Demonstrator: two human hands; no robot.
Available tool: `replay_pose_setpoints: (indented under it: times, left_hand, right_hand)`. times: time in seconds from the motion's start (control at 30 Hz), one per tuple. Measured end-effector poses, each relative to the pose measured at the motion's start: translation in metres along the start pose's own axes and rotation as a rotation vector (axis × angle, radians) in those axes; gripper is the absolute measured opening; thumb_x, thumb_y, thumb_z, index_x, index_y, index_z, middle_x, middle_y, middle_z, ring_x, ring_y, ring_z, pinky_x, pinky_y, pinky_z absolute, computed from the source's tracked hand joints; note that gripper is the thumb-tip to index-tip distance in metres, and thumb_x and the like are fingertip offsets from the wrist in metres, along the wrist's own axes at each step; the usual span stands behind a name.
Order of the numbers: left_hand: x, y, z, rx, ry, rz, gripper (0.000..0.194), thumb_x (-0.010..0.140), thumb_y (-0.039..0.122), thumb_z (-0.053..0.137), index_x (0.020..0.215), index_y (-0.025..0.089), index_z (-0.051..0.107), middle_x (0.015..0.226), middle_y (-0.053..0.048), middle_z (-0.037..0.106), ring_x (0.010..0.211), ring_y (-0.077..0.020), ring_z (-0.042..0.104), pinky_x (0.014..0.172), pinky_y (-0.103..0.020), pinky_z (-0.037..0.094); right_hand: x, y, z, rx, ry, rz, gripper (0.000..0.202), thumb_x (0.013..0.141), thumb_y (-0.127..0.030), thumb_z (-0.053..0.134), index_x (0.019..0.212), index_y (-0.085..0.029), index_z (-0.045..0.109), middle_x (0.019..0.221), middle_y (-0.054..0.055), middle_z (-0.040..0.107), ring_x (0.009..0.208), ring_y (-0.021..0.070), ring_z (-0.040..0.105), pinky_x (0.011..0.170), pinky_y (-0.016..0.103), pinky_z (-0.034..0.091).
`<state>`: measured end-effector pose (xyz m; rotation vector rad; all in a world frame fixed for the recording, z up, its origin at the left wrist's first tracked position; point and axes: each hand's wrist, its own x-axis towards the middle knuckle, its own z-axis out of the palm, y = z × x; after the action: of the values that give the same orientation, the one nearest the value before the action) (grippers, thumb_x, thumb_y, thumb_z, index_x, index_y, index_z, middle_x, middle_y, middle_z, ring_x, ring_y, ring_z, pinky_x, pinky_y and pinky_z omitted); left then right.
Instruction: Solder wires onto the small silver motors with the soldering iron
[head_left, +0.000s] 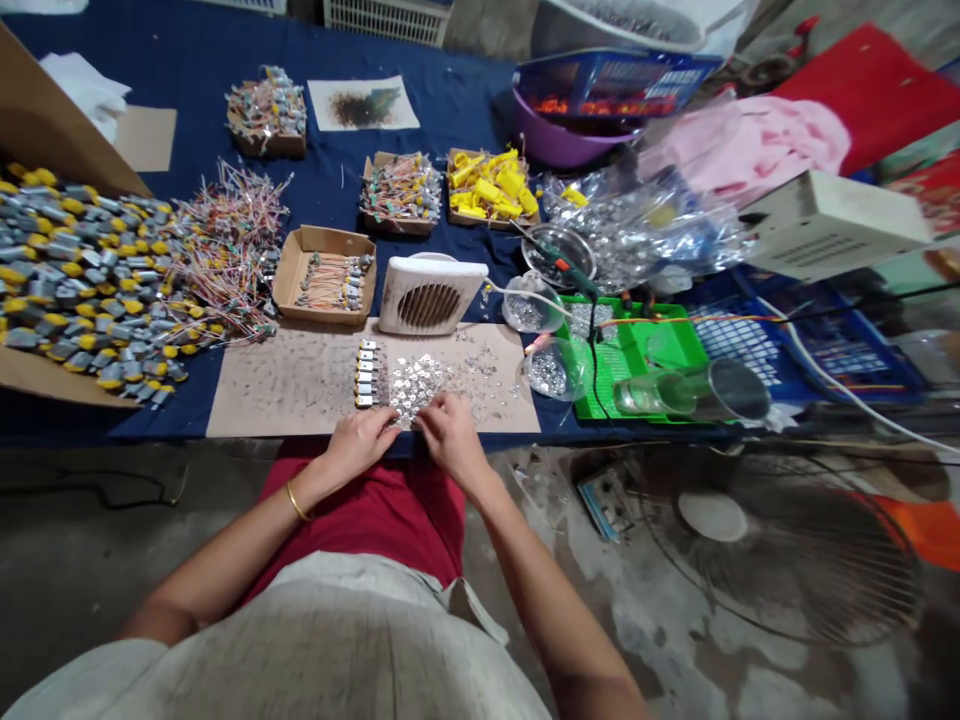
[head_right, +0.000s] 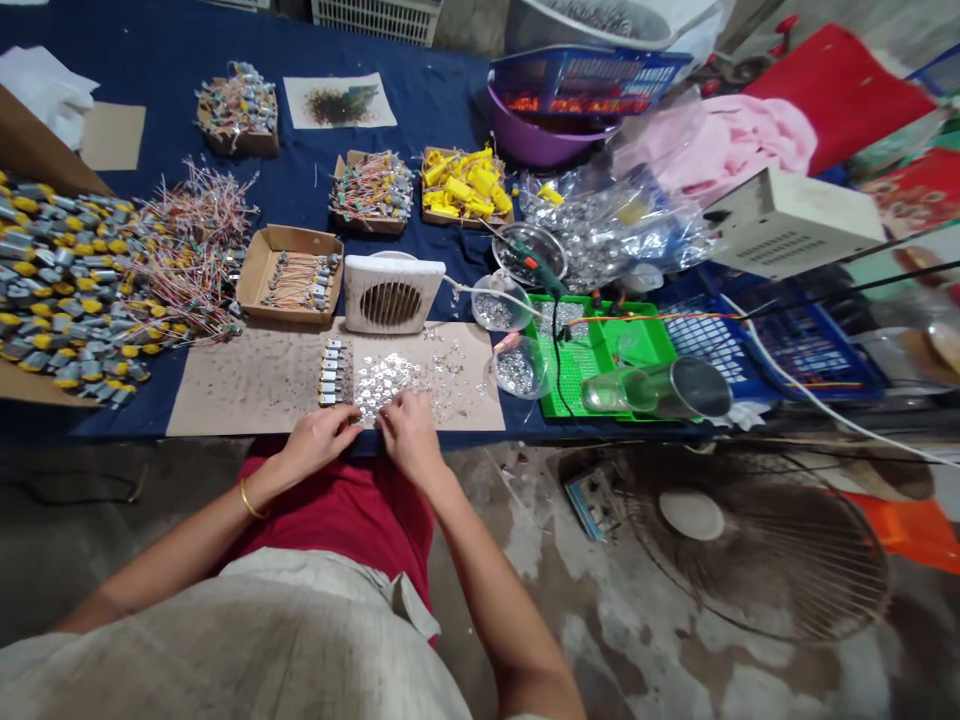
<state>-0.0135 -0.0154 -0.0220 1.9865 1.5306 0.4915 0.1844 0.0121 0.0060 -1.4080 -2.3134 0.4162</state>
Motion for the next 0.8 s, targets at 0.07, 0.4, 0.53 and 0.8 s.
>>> replay_pose_setpoints:
  times: [0.07, 0.4, 0.53, 0.8]
  left_hand:
    - [0.000, -0.001, 0.001, 0.015, -0.002, 0.009, 0.026, 0.094, 0.034, 0.053, 0.111, 0.019, 0.067, 0.093, -0.007, 0.072, 0.084, -0.0209, 0.066, 0.076, -0.029, 0.047]
    - [-0.003, 0.000, 0.000, 0.036, 0.030, 0.036, 0.024, 0.093, 0.032, 0.056, 0.111, 0.018, 0.066, 0.091, -0.006, 0.072, 0.080, -0.0186, 0.066, 0.073, -0.027, 0.047]
    - [-0.005, -0.003, -0.001, -0.001, 0.031, 0.069, 0.024, 0.093, 0.032, 0.056, 0.109, 0.018, 0.067, 0.087, -0.005, 0.071, 0.078, -0.0177, 0.065, 0.073, -0.027, 0.047]
    - [-0.005, -0.002, -0.001, -0.014, 0.044, 0.060, 0.027, 0.093, 0.034, 0.056, 0.111, 0.017, 0.066, 0.084, -0.004, 0.070, 0.075, -0.0169, 0.063, 0.073, -0.027, 0.046]
  right_hand:
    - [-0.009, -0.011, 0.009, -0.023, -0.043, -0.027, 0.019, 0.095, -0.022, 0.052, 0.089, -0.019, 0.069, 0.095, 0.010, 0.055, 0.092, 0.0245, 0.044, 0.081, 0.036, 0.042]
    - [-0.013, -0.009, 0.005, -0.090, -0.018, -0.055, 0.020, 0.096, -0.021, 0.050, 0.094, -0.018, 0.070, 0.095, 0.011, 0.057, 0.090, 0.0245, 0.045, 0.078, 0.036, 0.043]
    - [-0.010, 0.039, -0.026, -0.164, 0.198, 0.141, 0.020, 0.094, -0.024, 0.053, 0.095, -0.018, 0.072, 0.095, 0.011, 0.056, 0.090, 0.0249, 0.048, 0.081, 0.039, 0.044]
    - [0.028, 0.086, -0.028, -0.299, 0.061, 0.241, 0.019, 0.086, -0.020, 0.060, 0.073, -0.016, 0.073, 0.081, 0.012, 0.056, 0.083, 0.0259, 0.046, 0.078, 0.039, 0.041]
